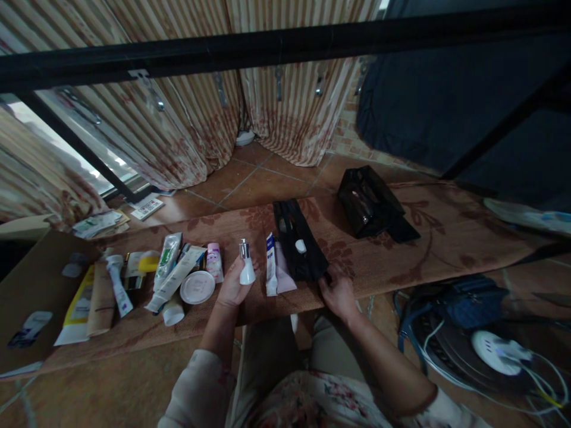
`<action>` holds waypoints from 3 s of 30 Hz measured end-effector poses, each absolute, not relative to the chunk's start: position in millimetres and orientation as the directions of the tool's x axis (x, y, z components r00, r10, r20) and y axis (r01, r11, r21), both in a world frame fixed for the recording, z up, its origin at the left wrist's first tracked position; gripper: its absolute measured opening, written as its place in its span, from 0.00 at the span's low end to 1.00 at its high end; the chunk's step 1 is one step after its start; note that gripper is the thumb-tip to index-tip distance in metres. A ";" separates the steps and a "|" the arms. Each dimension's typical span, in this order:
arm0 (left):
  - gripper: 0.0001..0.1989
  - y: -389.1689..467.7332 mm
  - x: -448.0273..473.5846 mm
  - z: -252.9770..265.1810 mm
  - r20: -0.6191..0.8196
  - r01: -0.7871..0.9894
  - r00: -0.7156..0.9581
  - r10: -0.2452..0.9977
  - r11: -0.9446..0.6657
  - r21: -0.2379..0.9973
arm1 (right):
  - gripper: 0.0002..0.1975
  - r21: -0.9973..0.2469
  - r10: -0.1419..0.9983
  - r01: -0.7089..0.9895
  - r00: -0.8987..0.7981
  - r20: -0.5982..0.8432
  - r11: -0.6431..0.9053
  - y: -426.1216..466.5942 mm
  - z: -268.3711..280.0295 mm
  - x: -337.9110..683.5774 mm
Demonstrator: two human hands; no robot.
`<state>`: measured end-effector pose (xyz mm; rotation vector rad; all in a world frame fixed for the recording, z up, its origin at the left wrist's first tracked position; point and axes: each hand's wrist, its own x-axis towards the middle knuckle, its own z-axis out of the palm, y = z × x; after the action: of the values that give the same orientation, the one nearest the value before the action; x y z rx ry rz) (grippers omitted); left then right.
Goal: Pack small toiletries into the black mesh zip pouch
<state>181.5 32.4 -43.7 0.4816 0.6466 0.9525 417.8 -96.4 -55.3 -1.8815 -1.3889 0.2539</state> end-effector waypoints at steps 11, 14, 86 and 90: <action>0.20 36.3 183.5 -36.5 -0.367 -0.627 0.469 0.803 0.595 0.503 | 0.04 -0.666 0.888 0.736 0.382 0.256 -0.125 -97.4 -55.5 418.7; 0.19 35.2 183.3 -36.5 -0.365 -0.633 0.457 0.811 0.585 0.508 | 0.04 -0.652 0.889 0.747 0.380 0.254 -0.133 -97.1 -57.3 419.5; 0.12 30.8 187.0 -41.7 -0.261 -0.632 0.410 0.874 0.479 0.609 | 0.11 -0.623 0.901 0.770 0.358 0.246 -0.136 -99.0 -60.8 421.9; 0.13 30.4 187.4 -40.5 -0.252 -0.631 0.410 0.877 0.472 0.615 | 0.12 -0.635 0.902 0.760 0.359 0.238 -0.135 -99.1 -60.6 421.9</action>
<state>187.4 30.4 -40.5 0.4667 0.5999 0.9935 421.9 -99.1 -60.6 -1.9334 -1.4429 0.2631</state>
